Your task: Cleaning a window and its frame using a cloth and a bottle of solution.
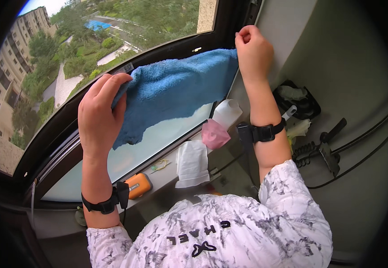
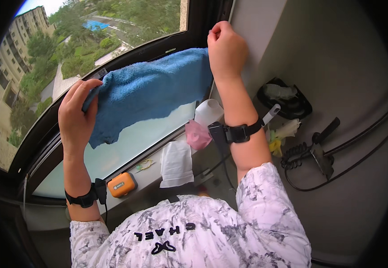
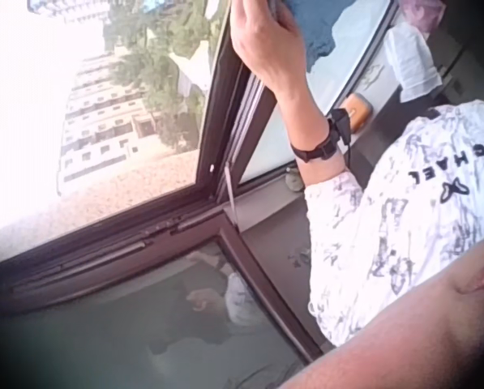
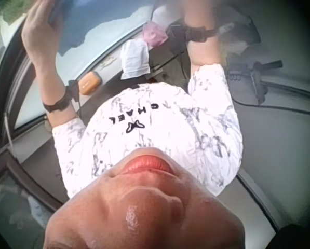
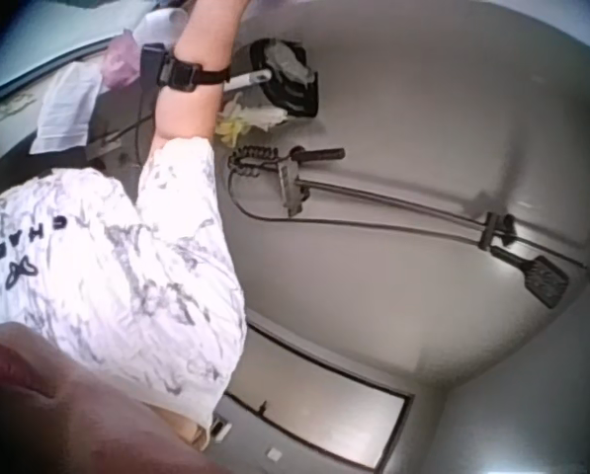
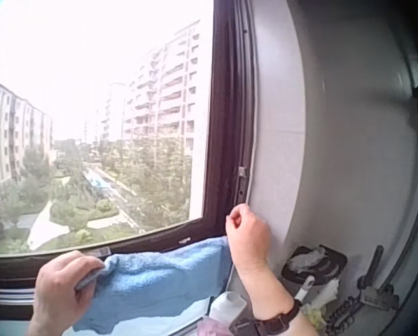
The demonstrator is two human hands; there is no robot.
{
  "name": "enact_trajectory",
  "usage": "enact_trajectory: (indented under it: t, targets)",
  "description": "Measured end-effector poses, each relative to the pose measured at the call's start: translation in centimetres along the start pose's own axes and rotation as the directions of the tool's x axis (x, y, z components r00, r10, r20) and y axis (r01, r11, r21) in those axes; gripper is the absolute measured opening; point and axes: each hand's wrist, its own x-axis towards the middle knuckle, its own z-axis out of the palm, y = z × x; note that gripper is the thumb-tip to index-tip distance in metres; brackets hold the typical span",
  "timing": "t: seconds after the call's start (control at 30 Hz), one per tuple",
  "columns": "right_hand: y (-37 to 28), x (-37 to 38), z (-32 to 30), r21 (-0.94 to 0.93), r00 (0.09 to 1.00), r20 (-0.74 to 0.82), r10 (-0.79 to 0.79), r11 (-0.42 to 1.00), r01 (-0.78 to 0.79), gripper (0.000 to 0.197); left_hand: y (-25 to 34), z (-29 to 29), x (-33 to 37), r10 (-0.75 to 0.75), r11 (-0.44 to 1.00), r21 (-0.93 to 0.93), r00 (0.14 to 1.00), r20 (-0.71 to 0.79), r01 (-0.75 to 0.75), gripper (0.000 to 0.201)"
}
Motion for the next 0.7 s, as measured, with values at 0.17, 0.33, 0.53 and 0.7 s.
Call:
enact_trajectory:
  t: [0.17,0.33,0.53,0.7]
  targets:
    - [-0.5,-3.6,-1.8,0.035,0.981,0.195,-0.005,0.999,-0.002,0.015,-0.4,0.1,-0.3,-0.016,1.0,-0.002,0.999,-0.03,0.016,0.033]
    - [0.9,-4.2,-1.9,0.006,0.912,0.318,0.259,0.961,-0.275,0.028,-0.1,0.1,0.0,0.009,1.0,0.001,0.999,-0.052,-0.009,0.031]
    - [-0.1,-2.2,-3.1,-0.061,0.755,0.554,0.349,0.922,-0.382,0.023,0.0,0.3,-0.1,-0.003,1.0,0.009,0.999,-0.053,0.003,0.031]
    - [0.4,-1.9,-2.0,-0.004,0.921,0.362,0.141,0.989,-0.15,0.016,-0.1,0.2,-0.4,-0.009,1.0,0.003,0.998,-0.069,0.009,0.03]
